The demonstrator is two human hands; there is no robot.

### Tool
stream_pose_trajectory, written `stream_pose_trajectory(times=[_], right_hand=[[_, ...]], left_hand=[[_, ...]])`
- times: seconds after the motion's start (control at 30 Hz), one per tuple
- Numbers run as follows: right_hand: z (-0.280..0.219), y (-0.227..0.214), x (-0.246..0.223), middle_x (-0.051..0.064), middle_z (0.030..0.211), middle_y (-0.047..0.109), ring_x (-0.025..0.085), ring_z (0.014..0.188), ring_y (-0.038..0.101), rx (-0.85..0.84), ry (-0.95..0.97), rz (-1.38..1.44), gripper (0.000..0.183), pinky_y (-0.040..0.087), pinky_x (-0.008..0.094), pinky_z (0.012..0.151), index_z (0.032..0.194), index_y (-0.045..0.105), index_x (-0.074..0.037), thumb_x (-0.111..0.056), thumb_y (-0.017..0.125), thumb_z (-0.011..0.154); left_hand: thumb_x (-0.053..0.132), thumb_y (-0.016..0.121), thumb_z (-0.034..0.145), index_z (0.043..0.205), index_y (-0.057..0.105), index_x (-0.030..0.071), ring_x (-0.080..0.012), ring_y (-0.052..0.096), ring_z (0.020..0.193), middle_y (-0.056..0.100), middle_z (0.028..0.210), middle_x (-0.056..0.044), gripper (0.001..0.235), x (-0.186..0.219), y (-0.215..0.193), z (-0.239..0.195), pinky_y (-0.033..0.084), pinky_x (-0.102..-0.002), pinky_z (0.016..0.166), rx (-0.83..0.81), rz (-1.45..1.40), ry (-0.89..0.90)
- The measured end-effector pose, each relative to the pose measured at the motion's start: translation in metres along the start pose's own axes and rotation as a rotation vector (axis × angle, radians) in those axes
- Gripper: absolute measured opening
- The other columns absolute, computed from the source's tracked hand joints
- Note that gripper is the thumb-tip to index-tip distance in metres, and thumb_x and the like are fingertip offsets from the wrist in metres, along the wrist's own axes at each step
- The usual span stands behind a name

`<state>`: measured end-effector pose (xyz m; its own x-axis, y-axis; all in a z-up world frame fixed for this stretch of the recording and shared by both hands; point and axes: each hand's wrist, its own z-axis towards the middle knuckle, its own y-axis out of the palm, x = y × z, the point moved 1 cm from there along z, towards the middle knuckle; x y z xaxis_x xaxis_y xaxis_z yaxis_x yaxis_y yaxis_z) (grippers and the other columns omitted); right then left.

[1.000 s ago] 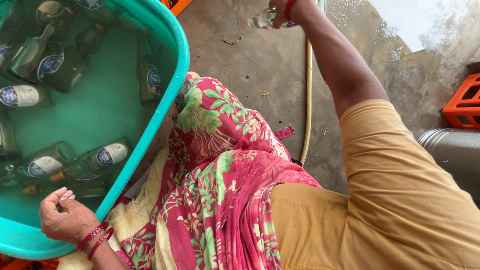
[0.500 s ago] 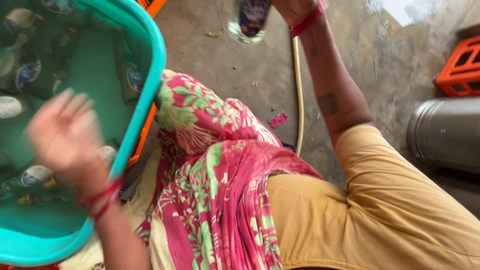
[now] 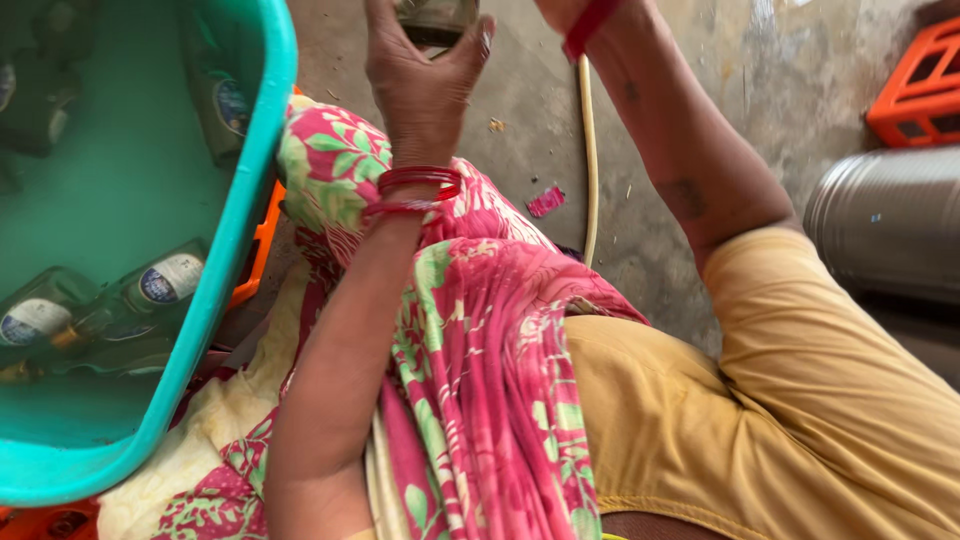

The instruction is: The person washes glass bottles by hand in a teal basin filled with water. They repeatedly submerge, rinse, and shake the bottles, then place them into an orange crate beside the basin.

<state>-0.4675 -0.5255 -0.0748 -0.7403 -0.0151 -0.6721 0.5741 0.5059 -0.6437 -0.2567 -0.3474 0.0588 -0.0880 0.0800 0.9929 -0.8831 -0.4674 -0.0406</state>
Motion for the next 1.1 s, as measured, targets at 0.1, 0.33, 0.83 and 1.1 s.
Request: stream_pose_trajectory(times=[0.1,0.33,0.83,1.1], right_hand=[[0.018,0.004,-0.017,0.019,0.117,0.071,0.031,0.103,0.072,-0.021,0.010,-0.059,0.072,0.060,0.045,0.091,0.136,0.064,-0.006,-0.053,0.081,0.084],[0.046,0.002,-0.040,0.020,0.114,0.071,0.034,0.100,0.073,-0.112,0.025,-0.173,0.076,0.060,0.046,0.089,0.135,0.064,-0.006,-0.059,0.081,0.083],[0.096,0.027,-0.017,0.018,0.117,0.072,0.037,0.099,0.072,-0.314,-0.039,-0.540,0.082,0.058,0.050,0.084,0.141,0.063,-0.011,-0.061,0.081,0.079],[0.100,0.021,-0.020,0.017,0.119,0.071,0.035,0.102,0.071,-0.330,-0.010,-0.555,0.076,0.058,0.049,0.088,0.140,0.063,-0.010,-0.058,0.079,0.083]], left_hand=[[0.022,0.094,0.077,0.153,0.028,0.001,-0.0264,0.070,0.105,0.055,0.134,-0.020,0.102,-0.014,0.005,-0.002,0.065,-0.034,0.087,0.005,0.255,0.152],[-0.002,0.081,0.090,0.146,0.052,0.010,-0.0317,0.053,0.135,0.054,0.140,-0.013,0.064,0.009,-0.139,-0.017,0.044,-0.042,0.118,-0.060,0.607,0.426],[0.022,0.039,0.118,0.118,0.065,0.012,-0.0305,0.063,0.110,0.064,0.110,-0.007,0.028,-0.063,-0.297,-0.167,0.047,-0.046,0.098,0.354,1.402,0.121],[0.020,0.040,0.117,0.116,0.066,0.013,-0.0304,0.062,0.105,0.065,0.106,-0.006,0.027,-0.062,-0.295,-0.169,0.046,-0.047,0.093,0.344,1.410,0.098]])
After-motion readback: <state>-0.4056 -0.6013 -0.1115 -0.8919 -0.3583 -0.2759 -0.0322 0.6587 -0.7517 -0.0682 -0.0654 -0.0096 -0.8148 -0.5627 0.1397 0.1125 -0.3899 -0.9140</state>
